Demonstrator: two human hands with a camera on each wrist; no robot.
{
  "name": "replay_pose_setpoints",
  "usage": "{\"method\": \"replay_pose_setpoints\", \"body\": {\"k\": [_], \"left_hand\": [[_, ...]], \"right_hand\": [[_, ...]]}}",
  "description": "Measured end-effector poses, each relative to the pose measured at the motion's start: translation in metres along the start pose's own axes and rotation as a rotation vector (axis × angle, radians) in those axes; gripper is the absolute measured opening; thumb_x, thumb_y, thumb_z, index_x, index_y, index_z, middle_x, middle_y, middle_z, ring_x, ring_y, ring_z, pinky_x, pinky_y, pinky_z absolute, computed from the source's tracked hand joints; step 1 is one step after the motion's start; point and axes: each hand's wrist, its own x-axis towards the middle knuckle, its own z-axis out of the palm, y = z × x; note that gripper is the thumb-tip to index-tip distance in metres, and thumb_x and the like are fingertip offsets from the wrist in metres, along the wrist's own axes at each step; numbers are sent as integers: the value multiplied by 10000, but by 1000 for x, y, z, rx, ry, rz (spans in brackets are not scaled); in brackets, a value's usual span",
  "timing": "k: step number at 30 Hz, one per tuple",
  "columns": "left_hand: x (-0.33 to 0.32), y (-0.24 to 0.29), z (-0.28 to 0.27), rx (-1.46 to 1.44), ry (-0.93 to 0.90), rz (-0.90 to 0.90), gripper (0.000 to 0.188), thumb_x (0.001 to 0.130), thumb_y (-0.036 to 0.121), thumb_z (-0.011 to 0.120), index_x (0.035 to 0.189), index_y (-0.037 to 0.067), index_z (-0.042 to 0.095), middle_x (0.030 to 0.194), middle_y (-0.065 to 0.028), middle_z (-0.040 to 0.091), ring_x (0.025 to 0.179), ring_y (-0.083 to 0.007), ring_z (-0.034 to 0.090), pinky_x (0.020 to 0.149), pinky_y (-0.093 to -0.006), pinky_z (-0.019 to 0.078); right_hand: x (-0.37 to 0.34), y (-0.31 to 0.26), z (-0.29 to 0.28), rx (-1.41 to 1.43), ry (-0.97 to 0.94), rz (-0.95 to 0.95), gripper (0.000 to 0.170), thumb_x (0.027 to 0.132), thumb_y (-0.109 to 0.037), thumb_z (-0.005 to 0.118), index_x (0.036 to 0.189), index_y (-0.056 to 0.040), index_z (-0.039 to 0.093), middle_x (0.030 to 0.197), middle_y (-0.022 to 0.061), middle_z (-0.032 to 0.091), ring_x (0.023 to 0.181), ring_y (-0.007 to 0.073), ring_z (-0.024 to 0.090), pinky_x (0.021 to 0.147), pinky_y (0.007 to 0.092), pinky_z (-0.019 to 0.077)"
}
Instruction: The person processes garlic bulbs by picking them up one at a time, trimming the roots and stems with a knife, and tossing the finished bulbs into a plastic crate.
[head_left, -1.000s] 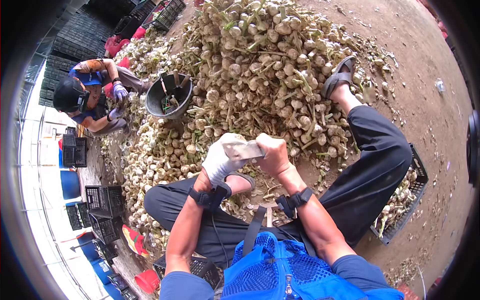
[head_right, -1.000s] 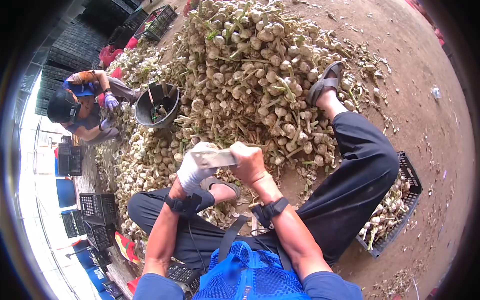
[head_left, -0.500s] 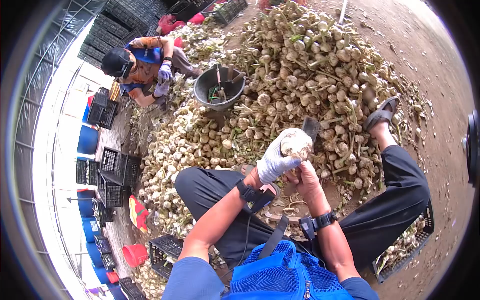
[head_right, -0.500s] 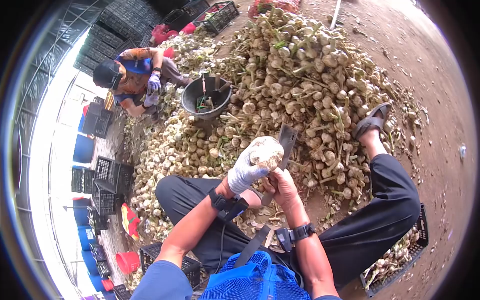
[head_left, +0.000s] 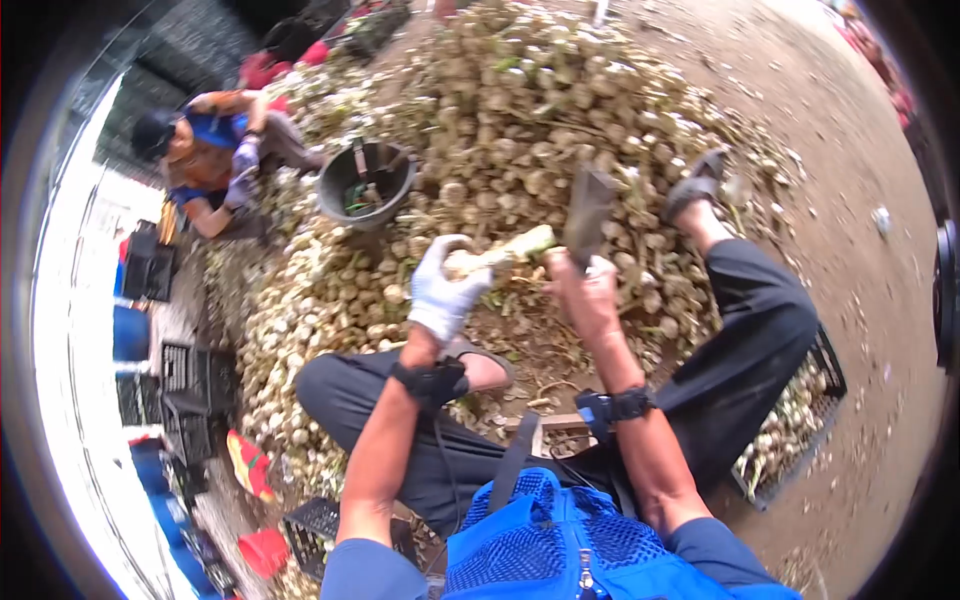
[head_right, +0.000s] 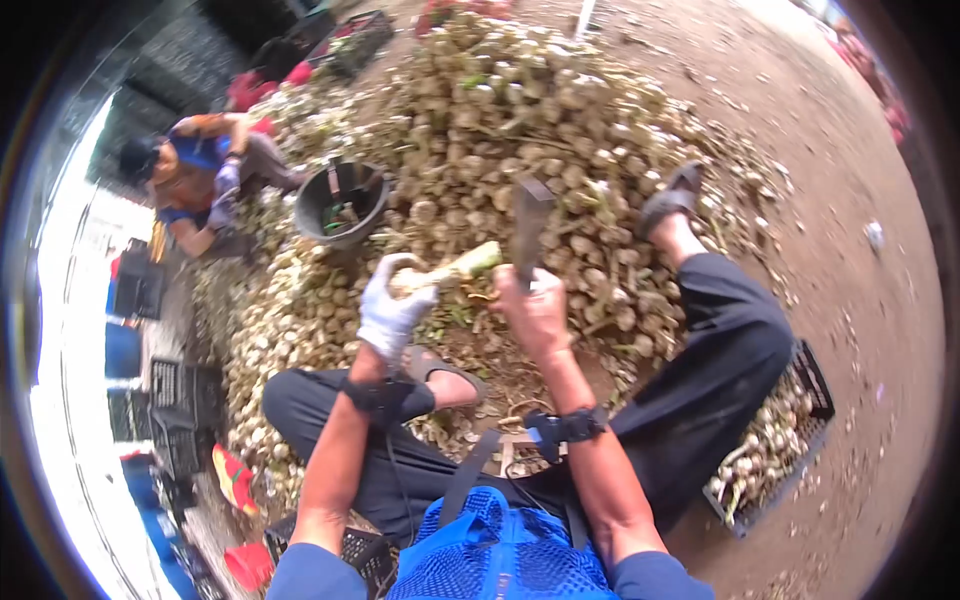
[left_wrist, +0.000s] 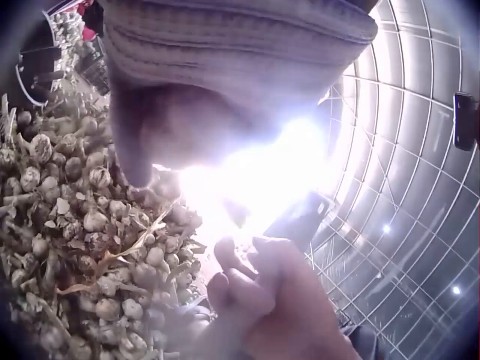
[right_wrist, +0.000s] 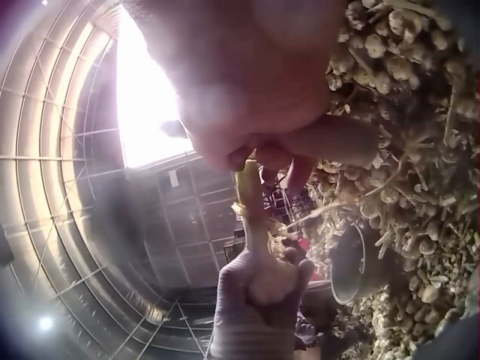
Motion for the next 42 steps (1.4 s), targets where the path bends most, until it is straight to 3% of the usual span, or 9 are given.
{"method": "replay_pose_setpoints", "body": {"k": [4,7,10,12,20,22,27,34,42], "left_hand": [[-4,4,5,-237,-99,-82,244,848,81,725,1077,44,651,916,-15,655,801,-90,619,719,-256,539],[-5,4,7,-205,-134,-119,211,852,107,717,1049,46,671,937,-16,653,796,-96,609,744,-265,537],[-4,-1,3,-286,-171,-203,231,848,142,718,1055,48,676,963,-24,650,803,-101,598,770,-265,527],[-1,-1,-4,-508,-217,-371,318,871,175,664,1157,50,604,1002,-93,633,885,-212,670,662,-435,634],[-3,-6,-9,-892,-216,-581,339,900,227,651,1189,61,588,1074,-122,645,892,-283,686,729,-476,638],[-3,-11,-16,-900,-257,-621,378,912,247,643,1240,71,581,1103,-119,663,908,-295,687,772,-475,631],[-10,-12,-7,-1085,-373,-870,415,955,309,610,1281,53,585,1132,-135,687,921,-315,704,687,-420,613],[-12,-6,-7,-1096,-404,-923,384,956,336,605,1170,20,639,940,-147,709,854,-325,712,622,-371,633],[-15,-22,-4,-937,-215,-842,331,923,274,675,1156,46,618,961,-152,678,770,-310,697,614,-380,630]], "right_hand": [[-3,8,12,-587,-26,-532,93,877,-92,683,845,-7,664,728,69,639,657,116,636,574,304,494],[-3,16,18,-560,-26,-564,103,761,-96,700,794,-18,642,743,184,609,700,400,620,624,440,501],[2,86,-7,-674,-89,-370,125,778,-145,687,783,-26,649,756,207,629,712,395,635,639,444,512],[-16,132,-29,-905,-96,-10,205,831,-192,665,772,2,641,670,195,606,633,344,633,619,413,493],[-10,98,-13,-574,85,-210,186,846,-142,642,735,-3,585,609,147,519,537,218,468,553,369,434],[-10,73,-7,-546,16,-331,191,836,-144,688,741,-12,589,689,190,578,623,383,579,577,408,464],[-6,39,3,-653,-114,-577,82,803,-112,667,813,-45,620,698,177,582,678,377,619,613,427,490],[-33,157,-46,-843,-72,96,223,758,-241,624,785,-25,674,766,211,672,703,401,638,672,438,516],[-7,96,-19,-493,4,-109,210,801,-212,684,753,-17,620,673,190,590,567,332,525,574,387,450]]}}
